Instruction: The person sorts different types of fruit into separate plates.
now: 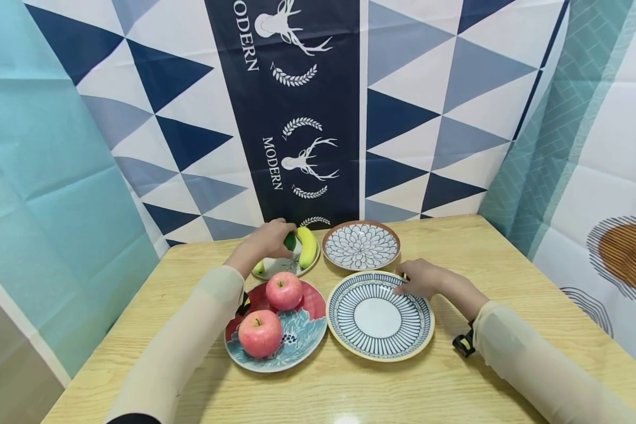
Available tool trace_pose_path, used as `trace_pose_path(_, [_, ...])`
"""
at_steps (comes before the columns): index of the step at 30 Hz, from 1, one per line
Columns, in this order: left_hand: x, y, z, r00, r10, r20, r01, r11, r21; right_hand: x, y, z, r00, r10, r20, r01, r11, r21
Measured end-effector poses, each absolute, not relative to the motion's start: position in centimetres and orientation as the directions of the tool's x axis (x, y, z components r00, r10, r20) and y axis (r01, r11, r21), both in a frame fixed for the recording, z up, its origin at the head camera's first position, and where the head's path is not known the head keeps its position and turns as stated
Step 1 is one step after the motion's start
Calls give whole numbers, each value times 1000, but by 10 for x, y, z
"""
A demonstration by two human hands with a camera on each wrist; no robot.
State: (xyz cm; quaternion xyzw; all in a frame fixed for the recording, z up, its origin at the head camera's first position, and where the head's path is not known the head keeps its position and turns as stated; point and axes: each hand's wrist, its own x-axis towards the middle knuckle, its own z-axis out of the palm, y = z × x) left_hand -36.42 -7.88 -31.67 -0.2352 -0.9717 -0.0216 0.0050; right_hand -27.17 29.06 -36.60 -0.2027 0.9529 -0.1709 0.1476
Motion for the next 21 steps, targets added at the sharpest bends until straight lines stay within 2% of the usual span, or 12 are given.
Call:
trace_pose_path(6, [-353,-60,-305,-860,510,29,511,859,44,-273,292,-367,-874,-435,-216,-335,862,-381])
trace_pose_path(11, [-341,-44,-298,-805,592,35,593,803,60,-273,293,-368,-872,-443,-208,-345,859,-379])
trace_pose_path(21, [-315,-18,-284,-703,711,16,711,703,-13,-272,291,-366,-875,-439,-205,-347,863,-366])
